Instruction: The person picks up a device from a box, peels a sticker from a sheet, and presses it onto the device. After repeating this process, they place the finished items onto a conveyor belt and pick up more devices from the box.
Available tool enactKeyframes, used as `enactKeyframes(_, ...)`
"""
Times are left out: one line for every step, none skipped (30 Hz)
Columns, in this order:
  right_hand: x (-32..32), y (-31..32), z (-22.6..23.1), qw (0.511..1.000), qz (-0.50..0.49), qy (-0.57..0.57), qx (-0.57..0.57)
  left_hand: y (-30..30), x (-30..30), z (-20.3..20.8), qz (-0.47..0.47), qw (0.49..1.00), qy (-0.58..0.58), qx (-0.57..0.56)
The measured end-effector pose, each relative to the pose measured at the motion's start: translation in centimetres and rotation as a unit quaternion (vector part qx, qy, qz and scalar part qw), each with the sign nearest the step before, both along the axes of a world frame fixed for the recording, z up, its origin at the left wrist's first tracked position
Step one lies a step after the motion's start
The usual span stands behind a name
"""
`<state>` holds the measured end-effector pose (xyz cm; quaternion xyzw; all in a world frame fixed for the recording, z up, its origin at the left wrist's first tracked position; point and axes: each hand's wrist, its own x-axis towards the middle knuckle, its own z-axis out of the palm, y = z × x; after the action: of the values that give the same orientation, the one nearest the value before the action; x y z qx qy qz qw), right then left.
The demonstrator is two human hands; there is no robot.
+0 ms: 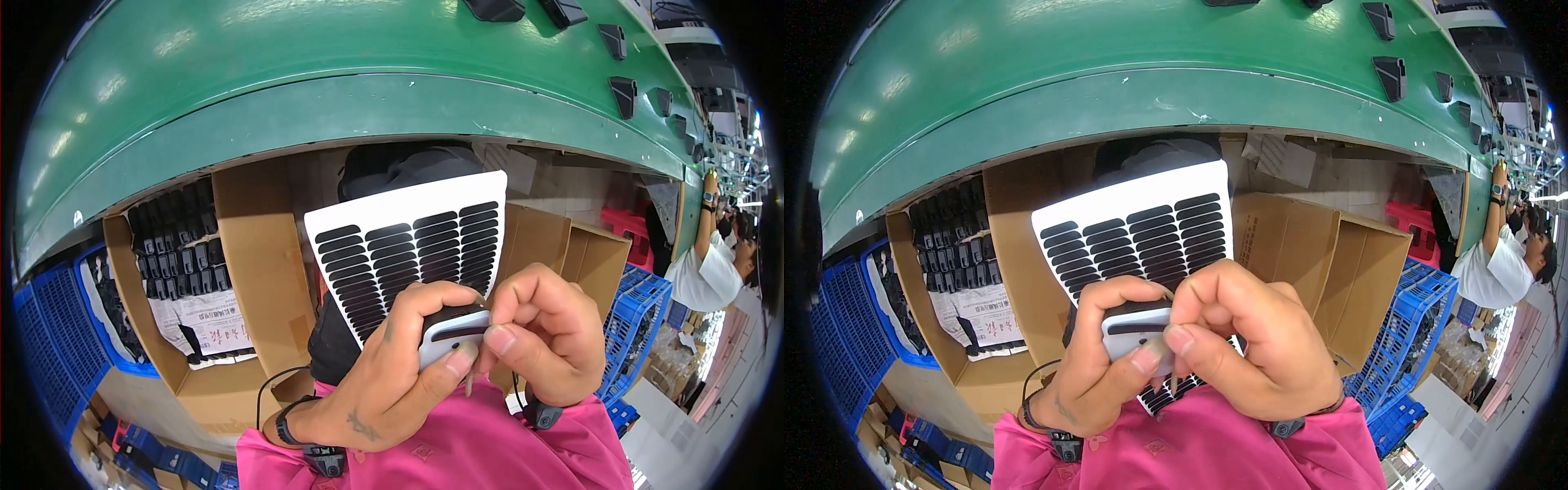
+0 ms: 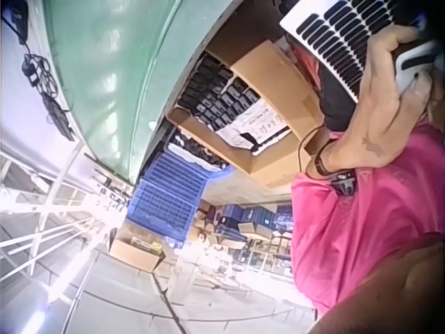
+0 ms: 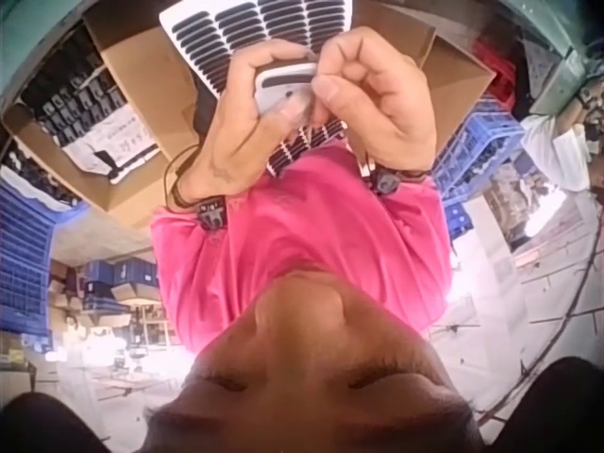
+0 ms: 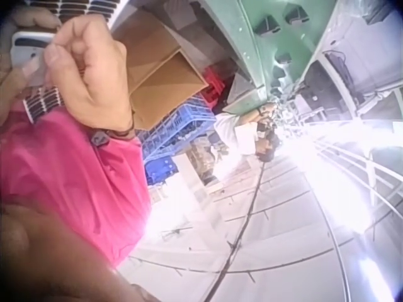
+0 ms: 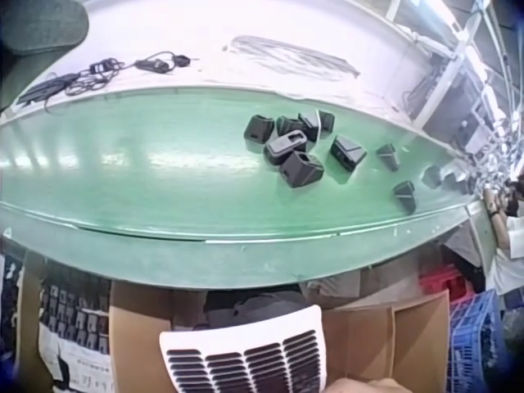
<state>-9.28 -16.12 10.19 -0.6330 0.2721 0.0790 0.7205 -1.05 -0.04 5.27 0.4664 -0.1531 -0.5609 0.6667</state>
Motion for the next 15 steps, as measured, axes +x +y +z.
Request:
enactKeyframes(-0.07,-0.02,0.08,1.000,-0.001,0.000,-0.001,-0.05,-0.08,-0.09,-0.001,1.000,0.000,-0.001)
enactKeyframes(-0.09,-0.01,0.01,1.000,0.001,0.002,-0.001,0.00,-0.21,-0.36,0.007,1.000,-0.021,-0.011)
enactKeyframes(-0.11,0.01,-0.05,1.000,0.004,0.005,0.000,0.03,-0.30,-0.51,0.015,0.999,-0.042,-0.020)
enactKeyframes(-0.13,0.07,-0.12,1.000,0.004,0.004,0.001,0.05,-0.28,-0.44,0.015,0.999,-0.043,-0.020)
enactKeyframes(-0.16,0.13,-0.14,1.000,0.001,0.000,-0.003,0.03,-0.24,-0.29,0.014,0.999,-0.038,-0.013)
enactKeyframes(-0.18,0.17,-0.16,1.000,-0.002,-0.003,-0.007,0.02,-0.22,-0.20,0.012,0.999,-0.034,-0.007)
enactKeyframes(-0.15,0.16,-0.12,1.000,-0.002,-0.004,-0.007,0.01,-0.25,-0.26,0.012,0.999,-0.034,-0.007)
enactKeyframes(-0.08,0.13,-0.06,1.000,0.006,-0.005,-0.018,-0.01,-0.29,-0.38,0.017,0.998,-0.053,-0.012)
enactKeyframes(-0.06,0.11,-0.02,0.999,0.014,-0.007,-0.028,-0.02,-0.32,-0.44,0.022,0.997,-0.073,-0.016)
enactKeyframes(-0.09,0.14,-0.02,0.999,0.014,-0.007,-0.029,-0.02,-0.28,-0.29,0.021,0.997,-0.073,-0.017)
enactKeyframes(-0.16,0.17,-0.02,0.999,0.012,-0.008,-0.029,-0.03,-0.22,0.00,0.014,0.999,-0.044,-0.005)
enactKeyframes(-0.21,0.19,-0.02,1.000,0.009,-0.009,-0.029,-0.04,-0.20,0.16,0.005,1.000,-0.015,0.007)
enactKeyframes(-0.19,0.28,-0.05,0.999,0.008,-0.009,-0.030,-0.05,-0.26,0.14,0.004,1.000,-0.015,0.006)
enactKeyframes(-0.08,0.44,-0.14,1.000,-0.003,-0.011,-0.027,-0.03,-0.33,0.04,0.012,0.999,-0.036,0.005)
enactKeyframes(-0.01,0.55,-0.19,1.000,-0.014,-0.012,-0.025,-0.01,-0.41,-0.05,0.019,0.998,-0.058,0.004)
